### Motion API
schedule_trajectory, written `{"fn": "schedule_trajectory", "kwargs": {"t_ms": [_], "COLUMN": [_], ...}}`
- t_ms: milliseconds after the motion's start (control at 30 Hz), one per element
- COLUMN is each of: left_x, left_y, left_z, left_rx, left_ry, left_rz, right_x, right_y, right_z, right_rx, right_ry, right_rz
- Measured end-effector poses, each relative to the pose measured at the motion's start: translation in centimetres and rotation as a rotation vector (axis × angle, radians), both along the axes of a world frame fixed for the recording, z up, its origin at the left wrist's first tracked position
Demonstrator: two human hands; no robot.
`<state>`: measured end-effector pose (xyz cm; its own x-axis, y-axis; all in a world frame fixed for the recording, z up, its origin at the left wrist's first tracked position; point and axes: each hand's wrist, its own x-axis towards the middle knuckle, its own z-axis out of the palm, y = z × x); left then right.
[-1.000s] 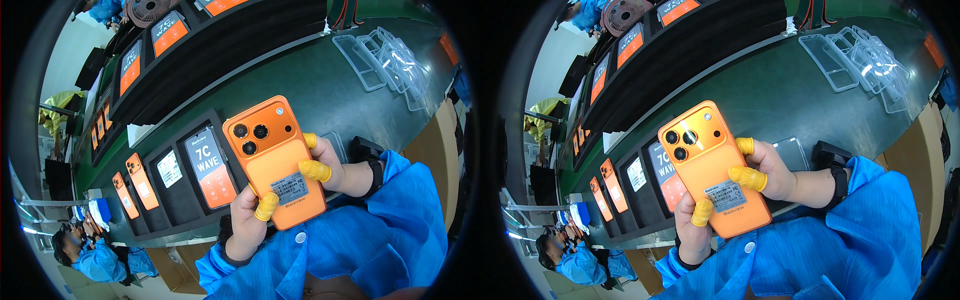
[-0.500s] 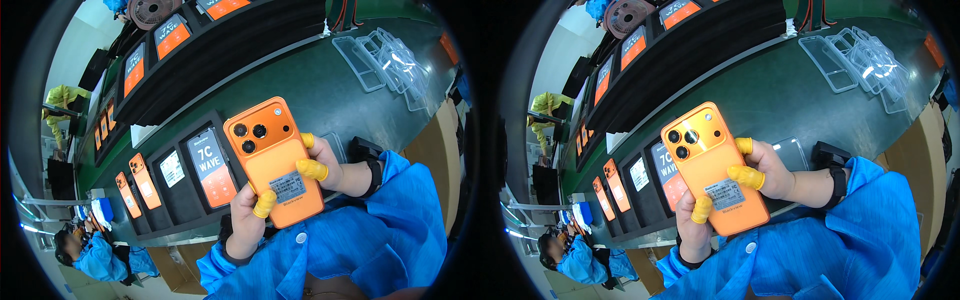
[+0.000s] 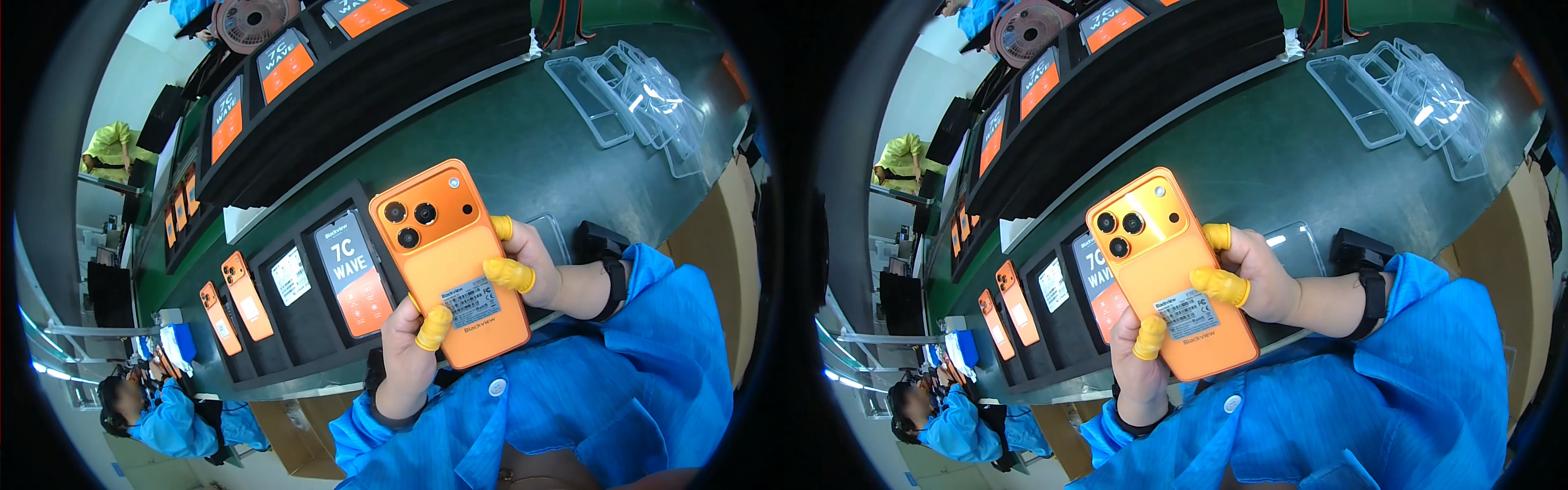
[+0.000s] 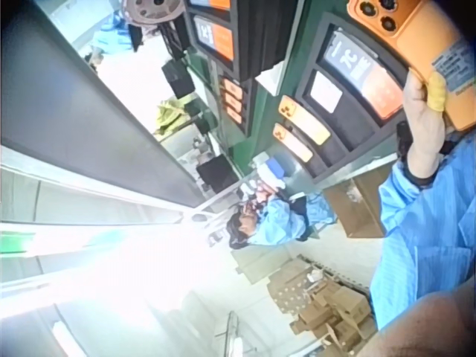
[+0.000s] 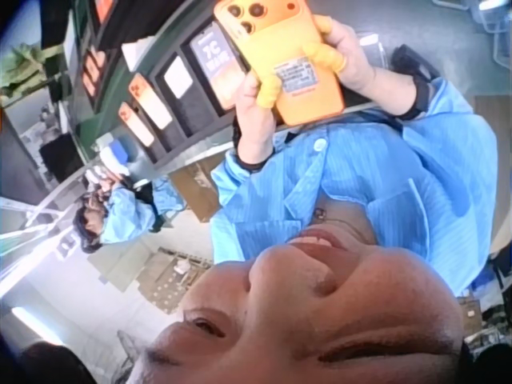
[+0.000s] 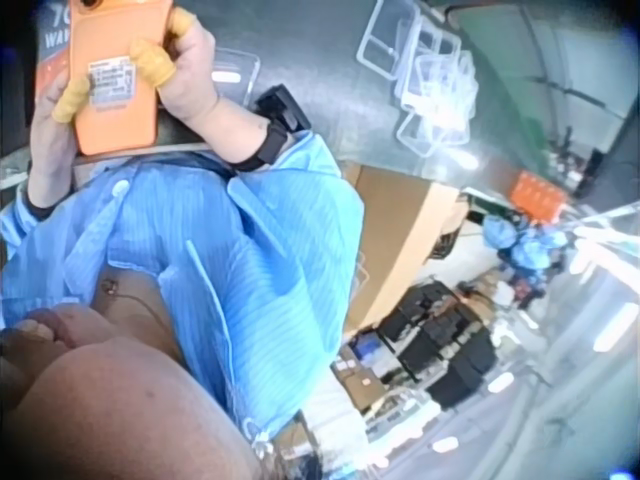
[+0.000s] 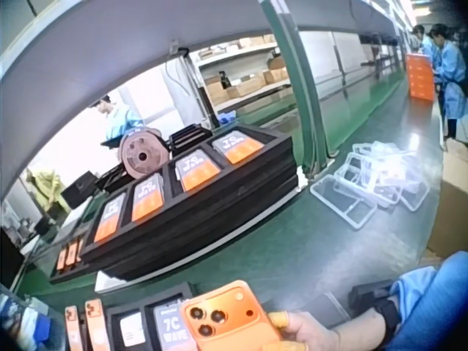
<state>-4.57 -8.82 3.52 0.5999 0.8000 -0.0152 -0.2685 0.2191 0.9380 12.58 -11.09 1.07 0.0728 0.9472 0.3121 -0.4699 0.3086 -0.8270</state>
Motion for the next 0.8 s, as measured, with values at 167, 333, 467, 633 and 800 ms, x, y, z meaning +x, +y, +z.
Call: {"fn": "schedule_trajectory", "kwargs": {"t_ms": [167, 333, 467, 633, 800], "left_x": [0.12, -0.02, -0.01, -0.03, -0.20], "left_y": [0.08, 0.09, 0.14, 0.18, 0.25], "left_z": [0.00, -0.06, -0.11, -0.12, -0.79], "left_rx": [-0.002, -0.004, 0.000, -0.005, 0.003], "left_ry": [0.010, 0.000, 0.007, -0.002, 0.013], "left_rz": [0.010, 0.009, 0.006, -0.005, 0.006], "right_x": [0.06, 0.06, -0.04, 0.00, 0.03], "right_y": [0.01, 0.10, 0.14, 0.21, 0.22], "right_z": [-0.12, -0.14, -0.22, -0.32, -0.35], "right_rx": [0.004, 0.023, 0.022, 0.026, 0.052], "right_ry": [-0.009, -0.039, -0.043, -0.039, -0.085], "right_rz": [-0.005, -0.025, -0.039, -0.031, -0.046]}}
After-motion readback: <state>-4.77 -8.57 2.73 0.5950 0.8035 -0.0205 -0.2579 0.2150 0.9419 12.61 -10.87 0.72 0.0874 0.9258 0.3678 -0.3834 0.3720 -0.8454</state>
